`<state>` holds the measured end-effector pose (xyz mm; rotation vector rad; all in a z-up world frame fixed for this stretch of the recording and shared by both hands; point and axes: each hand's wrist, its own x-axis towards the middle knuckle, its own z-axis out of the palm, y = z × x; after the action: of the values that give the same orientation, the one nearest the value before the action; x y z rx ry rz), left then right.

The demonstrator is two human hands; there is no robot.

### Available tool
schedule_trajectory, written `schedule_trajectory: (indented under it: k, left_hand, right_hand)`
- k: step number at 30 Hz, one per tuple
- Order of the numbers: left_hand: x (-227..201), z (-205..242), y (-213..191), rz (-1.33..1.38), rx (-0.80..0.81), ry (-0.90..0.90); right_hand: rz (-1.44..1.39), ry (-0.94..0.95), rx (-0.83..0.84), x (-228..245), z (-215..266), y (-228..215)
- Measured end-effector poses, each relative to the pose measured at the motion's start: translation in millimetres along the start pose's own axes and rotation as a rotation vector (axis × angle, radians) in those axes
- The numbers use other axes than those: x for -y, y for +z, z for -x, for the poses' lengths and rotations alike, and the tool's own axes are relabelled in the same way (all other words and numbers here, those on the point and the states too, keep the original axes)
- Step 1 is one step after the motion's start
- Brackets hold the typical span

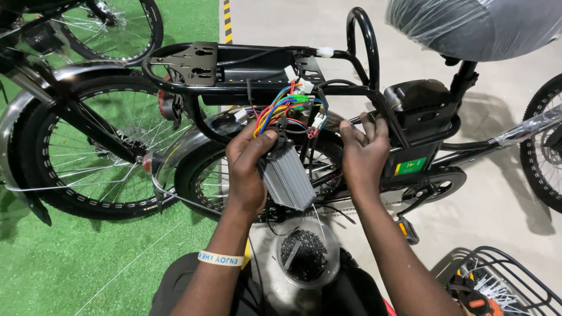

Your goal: The person organizes and secures the wiring harness of an electric bicycle using zip ties. They connect various colored wires to a controller unit and route them along the frame, then use a zip tie gun to fasten the cables securely to the bicycle frame near the rear wheel.

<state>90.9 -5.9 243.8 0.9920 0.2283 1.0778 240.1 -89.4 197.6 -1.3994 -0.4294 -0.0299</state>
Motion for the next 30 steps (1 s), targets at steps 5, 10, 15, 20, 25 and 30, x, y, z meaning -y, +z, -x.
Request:
schedule_trajectory:
  k: [5, 10, 15, 20, 25, 30]
  left_hand:
    - [6.4, -6.9, -11.3, -0.016, 0.034, 0.020]
    - [2.3, -11.7, -14.9, 0.015, 0.013, 0.031]
    - [1.5, -9.2, -12.2, -0.038, 0.069, 0.035]
    - [-3.0, -3.5, -10.9, -0.047, 0.084, 0.017]
    - [-17.1, -0.3, -7.5, -0.096, 0.028, -0.014]
    - [-25.4, 1.4, -6.7, -0.303, 0.007, -0.067]
  right_hand:
    - [-0.234, 0.163, -0.033, 1.6, -11.3, 5.9]
    - [-0.130, 0.021, -0.111, -12.8, -23.1, 6.0]
    - [0.388, -0.422, 0.075, 4.9, -3.3, -3.0]
    - [0.856, -0.508, 0.116, -67.4, -11.6, -54.2]
    - [0.883, -0.560, 0.130, -76.8, -8.7, -76.0]
    - [0.889, -0.650, 0.081, -70.9, -33.7, -77.4]
